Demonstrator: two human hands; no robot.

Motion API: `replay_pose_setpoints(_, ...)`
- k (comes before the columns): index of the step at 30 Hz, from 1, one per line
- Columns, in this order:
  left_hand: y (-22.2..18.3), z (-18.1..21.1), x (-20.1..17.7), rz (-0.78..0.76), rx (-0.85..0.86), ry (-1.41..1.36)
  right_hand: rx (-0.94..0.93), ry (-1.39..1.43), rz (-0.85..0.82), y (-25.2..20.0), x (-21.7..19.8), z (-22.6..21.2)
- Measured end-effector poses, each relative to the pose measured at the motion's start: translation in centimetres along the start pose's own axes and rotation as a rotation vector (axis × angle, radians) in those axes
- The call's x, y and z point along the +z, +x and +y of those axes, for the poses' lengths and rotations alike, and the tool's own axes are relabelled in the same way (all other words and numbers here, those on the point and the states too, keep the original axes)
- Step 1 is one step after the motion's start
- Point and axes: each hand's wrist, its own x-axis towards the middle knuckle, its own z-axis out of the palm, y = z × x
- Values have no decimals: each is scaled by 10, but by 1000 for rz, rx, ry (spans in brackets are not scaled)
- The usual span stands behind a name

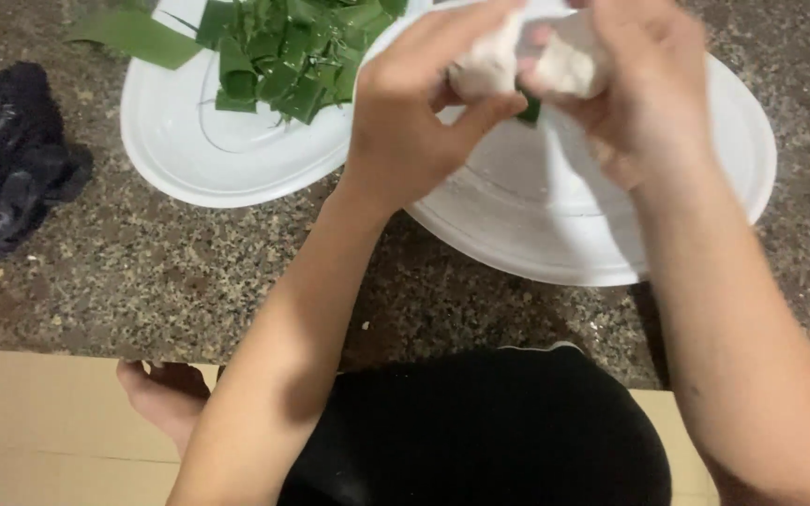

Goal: Rolling a small piece of dough into a ball and wrapping it in a green leaf on a kitchen counter.

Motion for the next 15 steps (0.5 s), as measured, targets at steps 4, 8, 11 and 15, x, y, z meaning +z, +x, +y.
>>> replay_pose_setpoints(4,-10,-10,18,-183,69,100,-47,-77,-16,-8,7,6)
replay_pose_setpoints(8,-11,3,21,-99,-4,167,-65,-97,-110,-26,27,1)
replay_pose_setpoints(11,-6,9,25,-79,-1,333,-60,-61,-48,-22,28,9)
replay_pose_setpoints(15,-5,27,32,-20,46,497,-448,-690,40,-19,10,24)
